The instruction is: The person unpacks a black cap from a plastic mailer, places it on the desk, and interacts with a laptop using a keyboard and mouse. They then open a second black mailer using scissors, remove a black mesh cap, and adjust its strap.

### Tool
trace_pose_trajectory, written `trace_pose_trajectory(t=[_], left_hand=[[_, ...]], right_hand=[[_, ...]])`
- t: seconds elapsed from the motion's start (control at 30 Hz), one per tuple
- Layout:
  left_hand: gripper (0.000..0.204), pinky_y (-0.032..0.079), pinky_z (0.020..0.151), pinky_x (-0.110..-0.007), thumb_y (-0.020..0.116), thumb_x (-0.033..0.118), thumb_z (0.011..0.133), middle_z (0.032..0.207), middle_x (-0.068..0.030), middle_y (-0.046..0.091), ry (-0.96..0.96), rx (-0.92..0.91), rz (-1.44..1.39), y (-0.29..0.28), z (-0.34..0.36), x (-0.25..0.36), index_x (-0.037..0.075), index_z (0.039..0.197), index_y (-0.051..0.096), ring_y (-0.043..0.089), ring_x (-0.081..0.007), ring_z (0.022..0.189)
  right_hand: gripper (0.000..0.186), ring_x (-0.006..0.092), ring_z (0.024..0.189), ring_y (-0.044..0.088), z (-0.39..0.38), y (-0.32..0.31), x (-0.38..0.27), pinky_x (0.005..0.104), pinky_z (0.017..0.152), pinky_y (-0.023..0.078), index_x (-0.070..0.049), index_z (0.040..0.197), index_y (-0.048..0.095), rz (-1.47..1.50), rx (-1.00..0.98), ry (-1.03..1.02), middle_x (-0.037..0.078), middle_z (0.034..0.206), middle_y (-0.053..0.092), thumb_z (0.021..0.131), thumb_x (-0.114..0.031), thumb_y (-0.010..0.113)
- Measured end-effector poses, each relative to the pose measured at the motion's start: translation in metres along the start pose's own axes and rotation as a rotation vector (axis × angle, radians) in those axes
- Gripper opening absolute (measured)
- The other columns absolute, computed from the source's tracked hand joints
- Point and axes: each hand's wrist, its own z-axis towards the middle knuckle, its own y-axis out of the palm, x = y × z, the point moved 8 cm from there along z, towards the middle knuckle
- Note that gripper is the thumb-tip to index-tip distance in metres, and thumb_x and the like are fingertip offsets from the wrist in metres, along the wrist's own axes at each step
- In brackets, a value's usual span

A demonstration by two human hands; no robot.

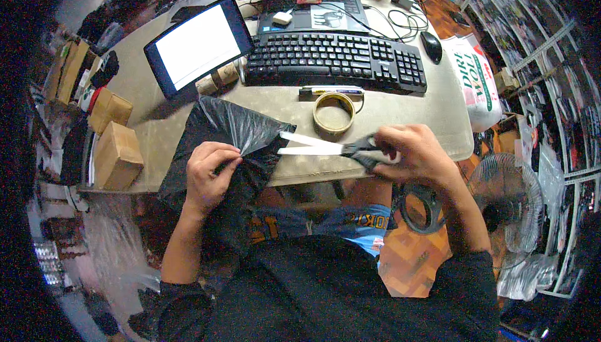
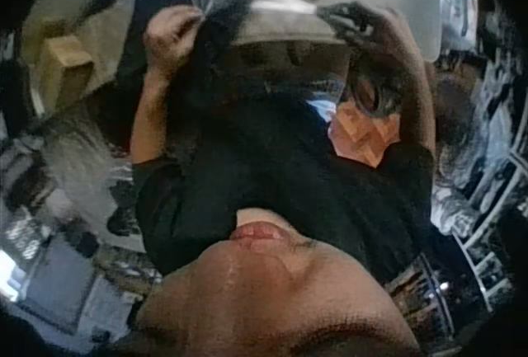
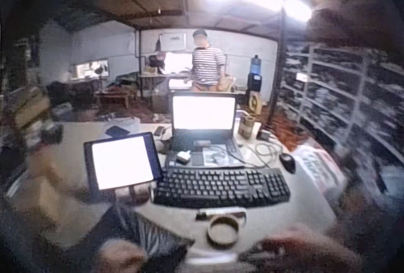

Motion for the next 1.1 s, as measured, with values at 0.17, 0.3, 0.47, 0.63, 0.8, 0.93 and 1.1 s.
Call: trace_pose_trajectory(t=[0.17, 0.3, 0.47, 0.63, 0.8, 0.93, 1.1], left_hand=[[0.011, 0.05, 0.077, -0.034, 0.076, 0.0, 0.071, 0.088, -0.0088, 0.071, -0.036, -0.019, -0.078, -0.003, 0.001, 0.005, 0.003, 0.079, 0.069, 0.067, -0.0254, 0.086], [0.012, 0.05, 0.077, -0.034, 0.076, -0.002, 0.071, 0.088, -0.0089, 0.072, -0.042, -0.007, -0.136, -0.002, -0.003, 0.006, 0.003, 0.08, 0.07, 0.067, -0.0252, 0.085], [0.012, 0.05, 0.077, -0.034, 0.076, -0.002, 0.072, 0.088, -0.0092, 0.071, -0.054, 0.022, -0.138, -0.003, -0.012, 0.005, 0.004, 0.081, 0.07, 0.068, -0.0251, 0.085], [0.014, 0.05, 0.077, -0.035, 0.075, -0.003, 0.071, 0.089, -0.0094, 0.071, -0.007, 0.07, -0.137, -0.002, -0.022, 0.008, 0.003, 0.081, 0.069, 0.067, -0.0252, 0.084], [0.015, 0.05, 0.077, -0.034, 0.075, -0.003, 0.07, 0.089, -0.0089, 0.07, 0.055, 0.094, -0.119, -0.004, -0.026, 0.015, 0.004, 0.083, 0.069, 0.066, -0.0245, 0.084], [0.016, 0.048, 0.075, -0.035, 0.076, -0.002, 0.07, 0.089, -0.0076, 0.066, 0.015, 0.123, -0.067, -0.008, -0.032, 0.015, 0.004, 0.082, 0.069, 0.062, -0.0239, 0.08], [0.017, 0.048, 0.07, -0.035, 0.08, 0.003, 0.071, 0.082, -0.0052, 0.056, -0.135, 0.263, 0.11, -0.015, -0.054, 0.027, 0.006, 0.081, 0.066, 0.057, -0.023, 0.077]], right_hand=[[0.036, 0.0342, 0.076, 0.065, 0.037, 0.013, -0.042, 0.0447, 0.062, 0.051, -0.011, 0.094, 0.06, -0.264, -0.026, -0.228, 0.009, 0.084, 0.064, 0.07, -0.03, 0.078], [0.034, 0.0348, 0.076, 0.065, 0.047, 0.026, -0.044, 0.0443, 0.061, 0.051, -0.01, 0.092, 0.059, -0.307, -0.049, -0.362, 0.01, 0.083, 0.065, 0.071, -0.029, 0.077], [0.034, 0.0184, 0.059, 0.058, 0.04, 0.042, -0.014, 0.0345, 0.052, 0.044, -0.008, 0.079, 0.056, 0.072, -0.292, -0.131, 0.005, 0.065, 0.053, 0.077, -0.033, 0.077], [0.061, 0.0091, 0.056, 0.05, 0.026, 0.071, -0.005, 0.027, 0.047, 0.039, -0.004, 0.076, 0.054, 0.705, -0.701, 0.206, -0.002, 0.063, 0.051, 0.077, -0.064, 0.07], [0.06, 0.0108, 0.051, 0.056, 0.04, 0.087, -0.017, 0.0247, 0.044, 0.043, -0.004, 0.078, 0.056, 0.791, -0.857, 0.188, 0.001, 0.061, 0.054, 0.079, -0.062, 0.07], [0.053, 0.0118, 0.051, 0.058, 0.06, 0.091, -0.041, 0.0254, 0.044, 0.047, -0.002, 0.08, 0.057, 0.778, -0.917, 0.076, 0.002, 0.061, 0.056, 0.084, -0.053, 0.07], [0.041, 0.0119, 0.048, 0.058, 0.072, 0.108, -0.045, 0.0253, 0.041, 0.045, -0.002, 0.079, 0.056, 0.78, -0.972, 0.073, 0.003, 0.059, 0.056, 0.088, -0.039, 0.072]])
